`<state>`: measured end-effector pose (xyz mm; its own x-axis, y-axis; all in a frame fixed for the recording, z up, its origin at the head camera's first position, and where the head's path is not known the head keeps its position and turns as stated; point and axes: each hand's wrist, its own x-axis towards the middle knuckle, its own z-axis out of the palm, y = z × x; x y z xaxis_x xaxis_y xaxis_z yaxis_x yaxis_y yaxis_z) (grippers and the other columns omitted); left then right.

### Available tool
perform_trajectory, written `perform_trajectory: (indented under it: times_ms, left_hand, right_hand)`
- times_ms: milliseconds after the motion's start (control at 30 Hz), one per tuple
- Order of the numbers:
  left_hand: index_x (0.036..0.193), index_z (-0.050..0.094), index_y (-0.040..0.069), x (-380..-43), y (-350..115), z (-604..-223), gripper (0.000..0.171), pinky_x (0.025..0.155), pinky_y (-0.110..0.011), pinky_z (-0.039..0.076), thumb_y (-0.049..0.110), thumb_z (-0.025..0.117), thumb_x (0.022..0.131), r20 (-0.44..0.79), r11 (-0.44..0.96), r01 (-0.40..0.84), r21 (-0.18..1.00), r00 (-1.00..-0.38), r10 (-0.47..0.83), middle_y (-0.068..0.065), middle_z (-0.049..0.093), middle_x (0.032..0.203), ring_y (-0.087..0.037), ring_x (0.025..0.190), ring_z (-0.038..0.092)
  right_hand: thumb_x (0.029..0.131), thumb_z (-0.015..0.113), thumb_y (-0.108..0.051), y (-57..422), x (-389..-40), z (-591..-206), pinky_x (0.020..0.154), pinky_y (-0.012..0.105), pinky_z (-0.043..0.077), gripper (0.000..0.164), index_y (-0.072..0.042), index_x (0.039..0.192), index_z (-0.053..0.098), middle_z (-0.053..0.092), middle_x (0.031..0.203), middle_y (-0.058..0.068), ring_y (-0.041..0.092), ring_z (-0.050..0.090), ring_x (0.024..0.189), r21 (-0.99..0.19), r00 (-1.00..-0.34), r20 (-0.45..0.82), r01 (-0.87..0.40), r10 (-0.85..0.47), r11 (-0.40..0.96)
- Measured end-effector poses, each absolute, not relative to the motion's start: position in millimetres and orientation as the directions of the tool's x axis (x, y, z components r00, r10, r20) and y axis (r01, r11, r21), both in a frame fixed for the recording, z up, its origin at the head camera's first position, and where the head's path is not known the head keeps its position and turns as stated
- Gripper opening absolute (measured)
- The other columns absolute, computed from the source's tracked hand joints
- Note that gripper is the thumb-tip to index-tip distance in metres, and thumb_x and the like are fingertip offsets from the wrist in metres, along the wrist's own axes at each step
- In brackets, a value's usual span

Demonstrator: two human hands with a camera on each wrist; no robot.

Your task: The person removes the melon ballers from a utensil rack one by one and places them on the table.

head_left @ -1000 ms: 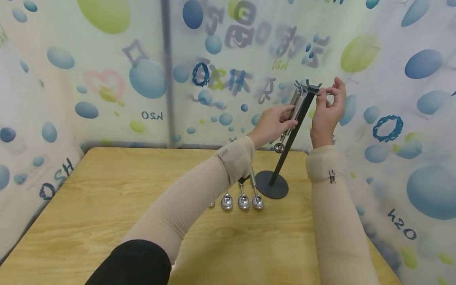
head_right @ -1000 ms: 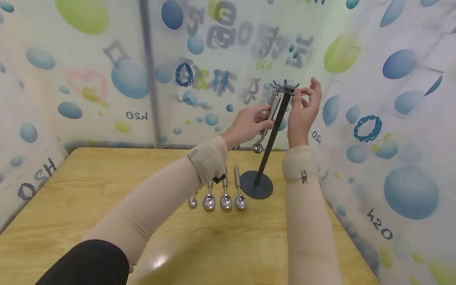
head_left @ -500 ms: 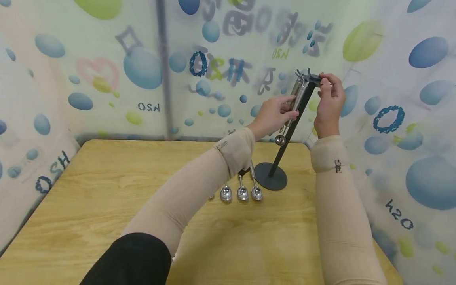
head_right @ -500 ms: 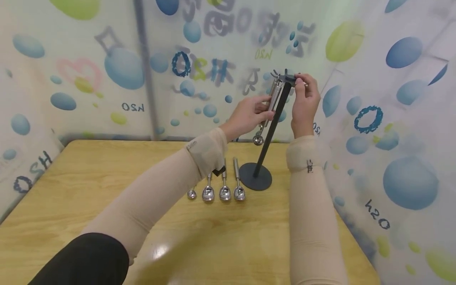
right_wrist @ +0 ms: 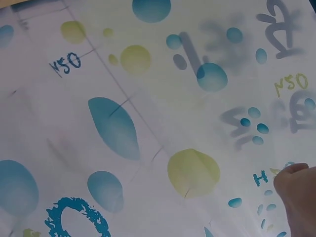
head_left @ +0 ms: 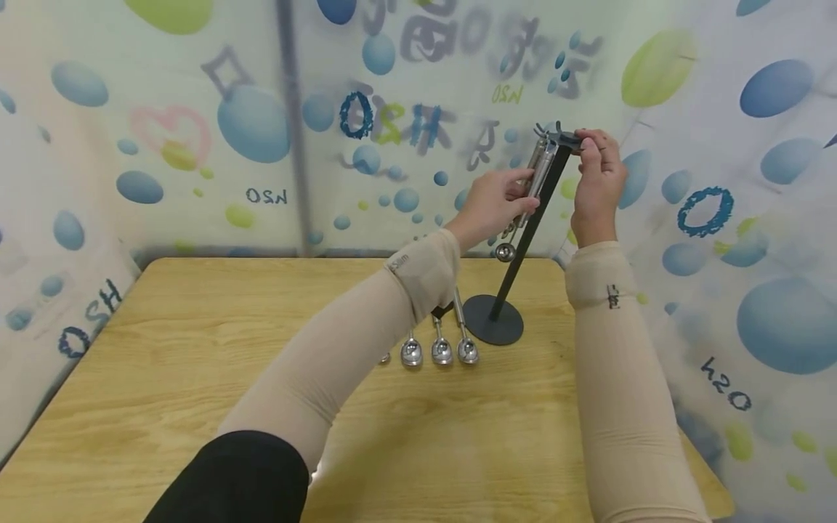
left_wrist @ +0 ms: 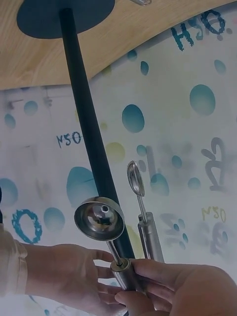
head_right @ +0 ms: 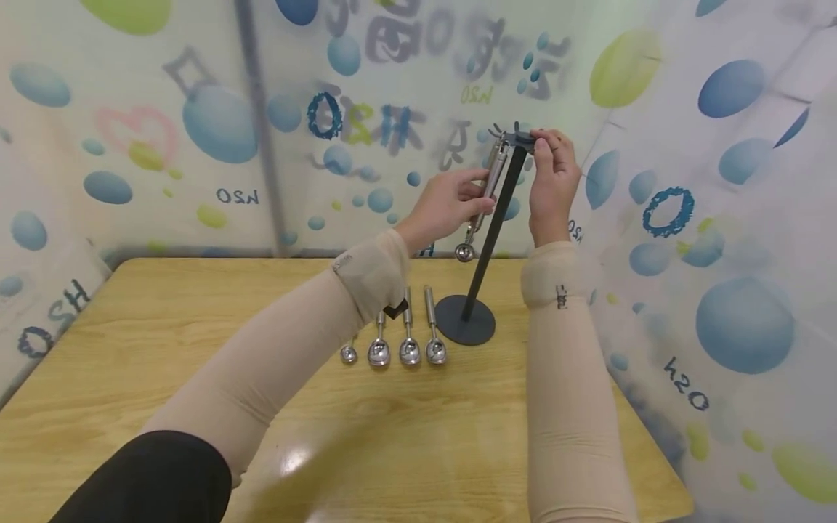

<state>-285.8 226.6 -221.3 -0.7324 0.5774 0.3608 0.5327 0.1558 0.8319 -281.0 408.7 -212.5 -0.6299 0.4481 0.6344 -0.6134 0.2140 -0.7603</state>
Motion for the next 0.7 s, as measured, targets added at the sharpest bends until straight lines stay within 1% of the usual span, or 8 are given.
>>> perform_trajectory:
  times_ms: [167, 333, 567, 700]
  left_hand:
    - [0.151, 0.049, 0.011, -284.0, 222.8, -218.3, 0.055, 0.079, -0.023, 0.055, 0.016, 0.067, 0.099, 0.369, 0.146, 0.531, 0.835, -0.736, 0.567, -0.006, 0.073, 0.116, -0.012, 0.103, 0.069]
    - [0.150, 0.050, 0.012, -282.9, 218.3, -217.4, 0.055, 0.083, -0.022, 0.054, 0.017, 0.068, 0.098, 0.373, 0.152, 0.533, 0.832, -0.741, 0.558, -0.005, 0.073, 0.117, -0.013, 0.108, 0.067]
    - [0.150, 0.051, 0.012, -280.2, 209.0, -219.5, 0.055, 0.082, -0.022, 0.055, 0.018, 0.070, 0.098, 0.397, 0.149, 0.557, 0.817, -0.731, 0.555, -0.005, 0.072, 0.117, -0.012, 0.105, 0.068]
    - [0.148, 0.054, 0.012, -281.7, 202.8, -223.9, 0.054, 0.082, -0.022, 0.055, 0.017, 0.071, 0.097, 0.409, 0.147, 0.562, 0.814, -0.734, 0.542, -0.005, 0.072, 0.115, -0.012, 0.102, 0.068]
  right_hand:
    - [0.105, 0.055, -0.021, 411.0, -281.3, -211.9, 0.088, 0.023, 0.036, 0.023, -0.014, 0.115, 0.075, 0.060, 0.128, -0.005, 0.012, 0.058, 0.108, -0.775, -0.647, 0.620, -0.592, 0.444, 0.221]
    - [0.105, 0.057, -0.023, 410.9, -280.7, -212.9, 0.088, 0.022, 0.035, 0.025, -0.013, 0.118, 0.075, 0.059, 0.130, -0.005, 0.013, 0.059, 0.108, -0.789, -0.666, 0.602, -0.581, 0.440, 0.200]
    - [0.105, 0.058, -0.022, 409.4, -279.0, -213.3, 0.086, 0.020, 0.035, 0.025, -0.013, 0.120, 0.075, 0.059, 0.130, -0.005, 0.013, 0.058, 0.107, -0.792, -0.671, 0.595, -0.582, 0.443, 0.181]
    - [0.106, 0.056, -0.023, 409.5, -277.7, -212.8, 0.086, 0.021, 0.035, 0.027, -0.012, 0.123, 0.073, 0.059, 0.131, -0.005, 0.012, 0.057, 0.107, -0.788, -0.665, 0.601, -0.586, 0.443, 0.188]
